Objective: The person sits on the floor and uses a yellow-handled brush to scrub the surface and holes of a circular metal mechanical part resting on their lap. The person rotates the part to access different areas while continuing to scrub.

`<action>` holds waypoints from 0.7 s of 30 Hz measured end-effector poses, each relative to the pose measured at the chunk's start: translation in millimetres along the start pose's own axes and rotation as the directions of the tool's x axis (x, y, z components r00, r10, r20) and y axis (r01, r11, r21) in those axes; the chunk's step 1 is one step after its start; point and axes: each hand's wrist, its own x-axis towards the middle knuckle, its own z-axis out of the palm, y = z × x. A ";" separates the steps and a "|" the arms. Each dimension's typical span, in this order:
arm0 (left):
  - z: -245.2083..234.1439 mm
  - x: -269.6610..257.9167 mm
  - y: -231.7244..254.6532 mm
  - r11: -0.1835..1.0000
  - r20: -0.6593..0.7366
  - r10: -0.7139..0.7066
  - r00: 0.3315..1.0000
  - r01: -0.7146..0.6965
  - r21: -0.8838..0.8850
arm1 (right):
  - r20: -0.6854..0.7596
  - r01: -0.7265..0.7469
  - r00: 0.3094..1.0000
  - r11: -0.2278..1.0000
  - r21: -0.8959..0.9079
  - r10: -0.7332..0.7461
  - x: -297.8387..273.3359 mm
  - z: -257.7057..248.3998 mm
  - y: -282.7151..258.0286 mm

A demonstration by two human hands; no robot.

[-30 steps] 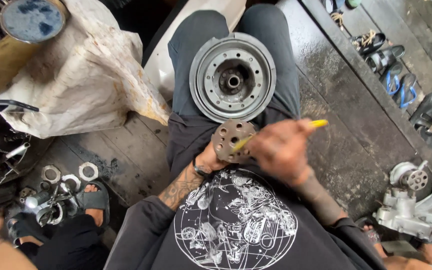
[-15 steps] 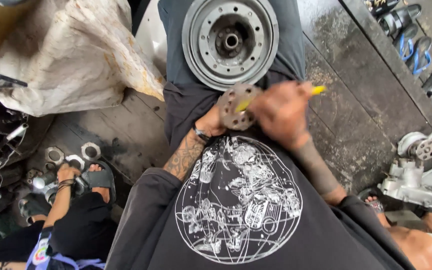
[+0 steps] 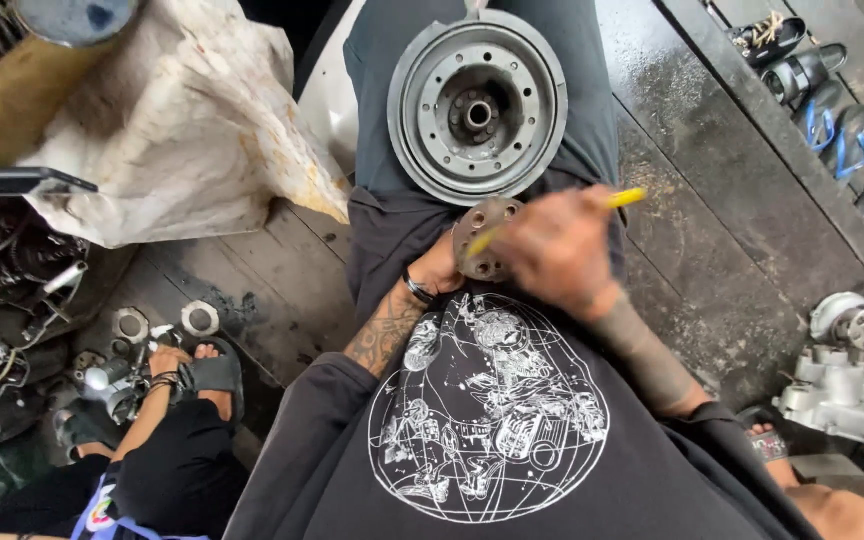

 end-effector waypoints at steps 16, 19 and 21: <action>27.2 17.9 20.3 0.997 0.134 0.079 0.988 -0.081 0.006 | -0.054 -0.047 0.998 0.998 -0.041 0.045 30.7 -2.5 6.1; 25.7 18.0 24.4 0.997 0.142 0.067 0.988 -0.071 0.025 | -0.090 0.063 0.994 0.998 -0.003 -0.063 35.3 7.2 -2.3; 29.4 21.5 21.6 0.997 0.162 0.063 0.985 -0.068 0.031 | -0.117 0.131 0.985 0.991 0.033 -0.126 39.0 7.1 13.2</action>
